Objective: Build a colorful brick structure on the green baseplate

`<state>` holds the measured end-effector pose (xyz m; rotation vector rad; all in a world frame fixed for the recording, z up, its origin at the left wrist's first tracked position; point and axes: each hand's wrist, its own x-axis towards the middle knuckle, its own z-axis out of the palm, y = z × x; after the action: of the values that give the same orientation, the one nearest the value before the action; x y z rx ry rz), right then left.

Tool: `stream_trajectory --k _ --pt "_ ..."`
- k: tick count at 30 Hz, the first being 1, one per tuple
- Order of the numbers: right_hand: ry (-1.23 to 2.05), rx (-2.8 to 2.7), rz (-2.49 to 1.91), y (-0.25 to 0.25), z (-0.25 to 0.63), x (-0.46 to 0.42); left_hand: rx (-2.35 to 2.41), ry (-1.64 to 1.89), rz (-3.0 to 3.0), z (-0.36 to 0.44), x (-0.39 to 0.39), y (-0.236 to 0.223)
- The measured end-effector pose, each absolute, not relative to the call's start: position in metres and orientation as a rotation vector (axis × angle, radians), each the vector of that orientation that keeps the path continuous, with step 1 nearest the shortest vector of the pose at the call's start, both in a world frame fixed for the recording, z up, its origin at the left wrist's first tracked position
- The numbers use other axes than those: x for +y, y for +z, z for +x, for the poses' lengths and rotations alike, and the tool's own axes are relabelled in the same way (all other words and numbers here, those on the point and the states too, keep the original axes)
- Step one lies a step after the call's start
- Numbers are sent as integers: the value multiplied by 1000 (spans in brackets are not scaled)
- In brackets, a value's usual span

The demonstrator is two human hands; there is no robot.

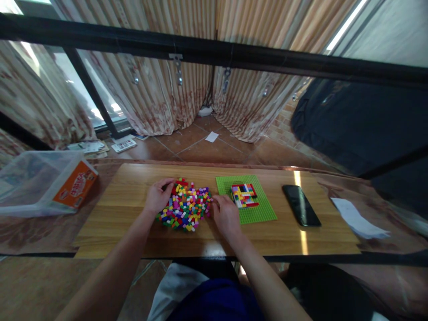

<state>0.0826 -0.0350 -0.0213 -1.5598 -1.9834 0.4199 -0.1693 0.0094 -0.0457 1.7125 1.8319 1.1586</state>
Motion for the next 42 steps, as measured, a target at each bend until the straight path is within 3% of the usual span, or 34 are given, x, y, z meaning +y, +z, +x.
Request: stream_trajectory --k 12,42 --pt "382 -2122 -1711 -30 75 -24 1815 1180 1738 -172 11 -51" --pt "443 -1695 -1502 -14 130 -58 1843 1157 1755 -172 10 -49"
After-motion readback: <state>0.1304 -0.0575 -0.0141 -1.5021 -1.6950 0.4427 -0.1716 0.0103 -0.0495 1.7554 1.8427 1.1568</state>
